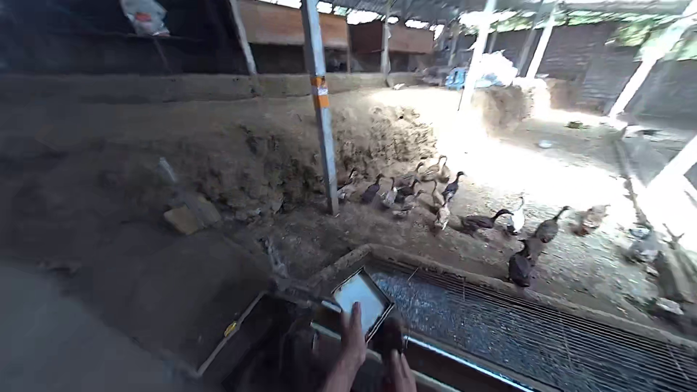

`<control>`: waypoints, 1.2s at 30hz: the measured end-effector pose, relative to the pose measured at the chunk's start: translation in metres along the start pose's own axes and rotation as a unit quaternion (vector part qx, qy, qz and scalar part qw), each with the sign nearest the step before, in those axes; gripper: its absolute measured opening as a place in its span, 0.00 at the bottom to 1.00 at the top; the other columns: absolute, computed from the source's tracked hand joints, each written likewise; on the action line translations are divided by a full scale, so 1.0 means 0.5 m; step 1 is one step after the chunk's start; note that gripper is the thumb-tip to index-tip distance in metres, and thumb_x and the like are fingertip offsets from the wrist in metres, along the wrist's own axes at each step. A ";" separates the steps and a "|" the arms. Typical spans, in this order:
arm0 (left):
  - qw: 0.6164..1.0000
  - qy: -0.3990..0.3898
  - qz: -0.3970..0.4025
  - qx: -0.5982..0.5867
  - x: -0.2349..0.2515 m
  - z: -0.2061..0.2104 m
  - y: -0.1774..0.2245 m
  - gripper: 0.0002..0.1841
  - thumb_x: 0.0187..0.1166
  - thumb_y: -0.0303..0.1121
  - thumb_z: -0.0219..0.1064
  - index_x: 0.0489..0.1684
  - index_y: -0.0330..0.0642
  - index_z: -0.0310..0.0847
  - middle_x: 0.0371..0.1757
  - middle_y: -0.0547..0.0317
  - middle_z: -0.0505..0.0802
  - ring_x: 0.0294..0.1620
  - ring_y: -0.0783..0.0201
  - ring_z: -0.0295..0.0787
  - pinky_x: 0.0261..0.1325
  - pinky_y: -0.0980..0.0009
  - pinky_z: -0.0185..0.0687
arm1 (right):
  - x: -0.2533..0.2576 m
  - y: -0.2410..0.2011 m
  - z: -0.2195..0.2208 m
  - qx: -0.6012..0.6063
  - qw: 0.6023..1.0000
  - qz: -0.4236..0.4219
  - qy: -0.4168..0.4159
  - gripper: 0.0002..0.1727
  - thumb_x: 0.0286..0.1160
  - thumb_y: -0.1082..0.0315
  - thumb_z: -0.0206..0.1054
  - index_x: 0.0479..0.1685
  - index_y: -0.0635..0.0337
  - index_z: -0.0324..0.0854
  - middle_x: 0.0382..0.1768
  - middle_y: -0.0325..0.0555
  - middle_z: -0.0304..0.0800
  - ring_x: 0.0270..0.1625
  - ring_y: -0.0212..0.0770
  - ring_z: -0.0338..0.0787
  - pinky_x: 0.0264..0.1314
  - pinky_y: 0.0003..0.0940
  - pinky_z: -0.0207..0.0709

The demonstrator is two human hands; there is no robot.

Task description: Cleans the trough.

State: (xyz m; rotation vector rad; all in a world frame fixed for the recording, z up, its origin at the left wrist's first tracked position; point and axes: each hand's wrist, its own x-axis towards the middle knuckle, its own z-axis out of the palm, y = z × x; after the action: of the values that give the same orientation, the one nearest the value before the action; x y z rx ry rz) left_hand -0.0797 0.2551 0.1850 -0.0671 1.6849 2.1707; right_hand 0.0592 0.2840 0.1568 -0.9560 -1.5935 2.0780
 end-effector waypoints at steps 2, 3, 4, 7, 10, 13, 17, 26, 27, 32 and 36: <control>0.991 -0.041 -0.125 -0.034 -0.020 -0.049 0.012 0.31 0.92 0.42 0.56 0.91 0.43 0.53 0.80 0.39 0.78 0.77 0.47 0.79 0.75 0.43 0.76 | 0.012 0.001 0.011 0.150 0.984 0.091 -0.001 0.32 0.95 0.41 0.31 0.33 0.50 0.72 0.12 0.30 0.72 0.11 0.26 0.70 0.13 0.23 0.67; 0.981 -0.080 -0.173 -0.033 -0.029 -0.087 0.014 0.29 0.92 0.43 0.56 0.90 0.46 0.56 0.75 0.42 0.83 0.73 0.50 0.82 0.72 0.45 0.79 | 0.021 -0.001 0.005 0.183 0.974 0.127 -0.025 0.36 0.91 0.35 0.30 0.22 0.45 0.72 0.09 0.27 0.72 0.09 0.24 0.69 0.12 0.21 0.65; 0.970 -0.129 -0.204 -0.038 -0.031 -0.129 0.009 0.28 0.92 0.43 0.55 0.89 0.48 0.56 0.72 0.46 0.85 0.70 0.53 0.85 0.71 0.48 0.81 | 0.037 -0.001 0.002 0.193 0.968 0.150 -0.062 0.37 0.88 0.33 0.31 0.17 0.41 0.73 0.08 0.26 0.74 0.09 0.22 0.69 0.13 0.19 0.64; 0.945 -0.207 -0.232 -0.103 -0.015 -0.226 -0.038 0.30 0.93 0.42 0.53 0.93 0.53 0.47 0.72 0.51 0.85 0.69 0.58 0.85 0.72 0.52 0.81 | 0.101 0.029 0.013 0.163 0.954 0.195 -0.159 0.29 0.75 0.33 0.48 0.15 0.36 0.81 0.08 0.28 0.77 0.09 0.22 0.71 0.12 0.20 0.64; 0.951 -0.127 -0.238 -0.149 0.015 -0.294 -0.096 0.30 0.93 0.46 0.50 0.93 0.56 0.45 0.71 0.50 0.86 0.68 0.56 0.86 0.70 0.51 0.83 | 0.150 0.113 0.055 0.095 0.910 0.284 -0.285 0.30 0.55 0.22 0.64 0.17 0.38 0.85 0.10 0.27 0.76 0.10 0.21 0.70 0.11 0.19 0.62; 0.946 0.065 -0.273 -0.164 0.073 -0.390 -0.158 0.32 0.93 0.47 0.52 0.94 0.53 0.46 0.79 0.44 0.79 0.76 0.51 0.78 0.77 0.45 0.75 | 0.153 0.218 0.130 0.061 0.863 0.395 -0.308 0.29 0.63 0.28 0.59 0.18 0.43 0.81 0.09 0.28 0.74 0.08 0.21 0.70 0.09 0.18 0.62; 0.893 0.292 -0.272 -0.208 0.189 -0.612 -0.309 0.30 0.93 0.49 0.52 0.92 0.50 0.53 0.80 0.42 0.78 0.77 0.47 0.78 0.73 0.44 0.78 | 0.159 0.363 0.236 -0.002 0.835 0.475 -0.277 0.27 0.80 0.47 0.38 0.20 0.46 0.76 0.08 0.29 0.76 0.07 0.21 0.71 0.09 0.16 0.63; 0.829 0.450 -0.259 -0.208 0.421 -1.217 -0.703 0.20 0.91 0.38 0.50 0.78 0.45 0.65 0.63 0.50 0.86 0.57 0.57 0.87 0.56 0.57 0.86 | 0.532 0.657 0.218 -0.428 0.888 0.157 -0.063 0.21 0.93 0.62 0.48 0.71 0.71 0.66 0.24 0.38 0.75 0.22 0.31 0.79 0.30 0.31 0.81; 0.827 0.449 -0.278 -0.191 0.441 -1.268 -0.741 0.20 0.90 0.40 0.53 0.77 0.46 0.66 0.61 0.51 0.87 0.55 0.59 0.88 0.53 0.59 0.87 | 0.589 0.665 0.186 -0.520 0.841 0.138 -0.059 0.24 0.93 0.62 0.50 0.76 0.74 0.66 0.34 0.49 0.83 0.33 0.39 0.86 0.43 0.39 0.84; 0.817 0.454 -0.337 -0.109 0.505 -1.412 -0.883 0.21 0.92 0.39 0.50 0.80 0.46 0.59 0.63 0.57 0.83 0.55 0.68 0.85 0.55 0.68 0.84 | 0.793 0.735 0.041 -0.749 0.607 0.246 -0.096 0.29 0.94 0.56 0.53 0.84 0.66 0.66 0.65 0.75 0.85 0.68 0.73 0.85 0.74 0.71 0.71; 0.805 0.465 -0.356 -0.090 0.497 -1.456 -0.966 0.22 0.94 0.36 0.49 0.84 0.46 0.56 0.69 0.56 0.78 0.61 0.67 0.83 0.59 0.70 0.82 | 0.877 0.838 0.074 -0.694 0.675 0.232 -0.091 0.29 0.95 0.57 0.50 0.86 0.69 0.62 0.66 0.72 0.84 0.68 0.63 0.86 0.76 0.59 0.74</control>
State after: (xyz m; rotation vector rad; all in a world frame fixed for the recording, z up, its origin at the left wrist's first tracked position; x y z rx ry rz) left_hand -0.2928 -0.2649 -0.5287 -1.7549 1.4268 1.7134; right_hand -0.2266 0.4099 -0.3643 -1.6832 -3.3640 0.7185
